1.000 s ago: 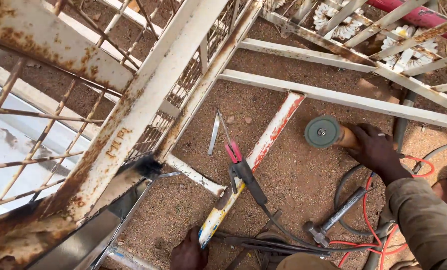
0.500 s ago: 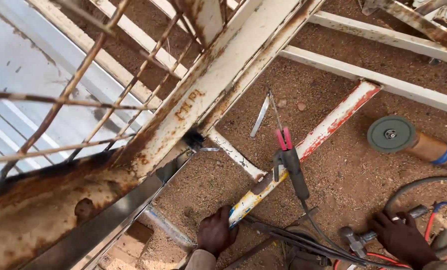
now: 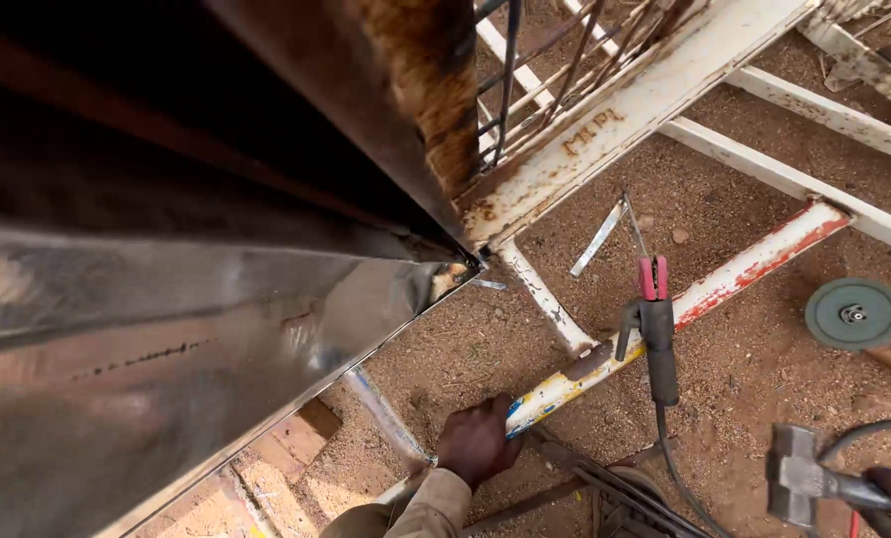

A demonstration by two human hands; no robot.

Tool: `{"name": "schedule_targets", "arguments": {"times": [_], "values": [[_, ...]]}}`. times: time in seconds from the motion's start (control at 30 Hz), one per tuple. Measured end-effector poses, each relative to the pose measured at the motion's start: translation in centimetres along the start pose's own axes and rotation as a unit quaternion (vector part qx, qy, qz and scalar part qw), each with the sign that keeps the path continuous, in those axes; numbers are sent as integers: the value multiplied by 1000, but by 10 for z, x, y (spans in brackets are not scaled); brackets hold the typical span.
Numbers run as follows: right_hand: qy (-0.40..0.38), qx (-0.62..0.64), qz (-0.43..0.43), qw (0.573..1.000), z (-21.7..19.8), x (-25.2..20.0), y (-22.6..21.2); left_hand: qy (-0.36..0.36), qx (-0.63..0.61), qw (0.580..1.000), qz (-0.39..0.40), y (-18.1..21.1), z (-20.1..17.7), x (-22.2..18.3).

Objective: The person is welding a metal strip onto a gate and then using an angle grinder to smooth the edges and a hammer to adjust the fit.

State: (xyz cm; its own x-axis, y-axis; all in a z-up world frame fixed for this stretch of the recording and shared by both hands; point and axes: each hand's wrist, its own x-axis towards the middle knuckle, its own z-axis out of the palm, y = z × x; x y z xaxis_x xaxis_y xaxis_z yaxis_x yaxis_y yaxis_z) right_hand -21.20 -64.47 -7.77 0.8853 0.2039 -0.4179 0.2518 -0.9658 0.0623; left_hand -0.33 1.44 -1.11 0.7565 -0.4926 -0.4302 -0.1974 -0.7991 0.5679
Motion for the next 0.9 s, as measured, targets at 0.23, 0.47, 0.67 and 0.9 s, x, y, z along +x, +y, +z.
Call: {"name": "schedule_targets", "arguments": {"times": [0.23,0.47,0.67,0.9], "values": [[-19,21,-215,976,-360,209,-262,3,3,1000,-7,12,-2,3],[-3,-42,-277,960,-411,323,-300,5,20,1000,-7,13,-3,0],[17,-97,-290,952,-415,331,-291,18,21,1000,2,11,1,1],[49,-138,-365,919,-410,358,-295,-12,28,999,-14,16,-5,-1]]}}
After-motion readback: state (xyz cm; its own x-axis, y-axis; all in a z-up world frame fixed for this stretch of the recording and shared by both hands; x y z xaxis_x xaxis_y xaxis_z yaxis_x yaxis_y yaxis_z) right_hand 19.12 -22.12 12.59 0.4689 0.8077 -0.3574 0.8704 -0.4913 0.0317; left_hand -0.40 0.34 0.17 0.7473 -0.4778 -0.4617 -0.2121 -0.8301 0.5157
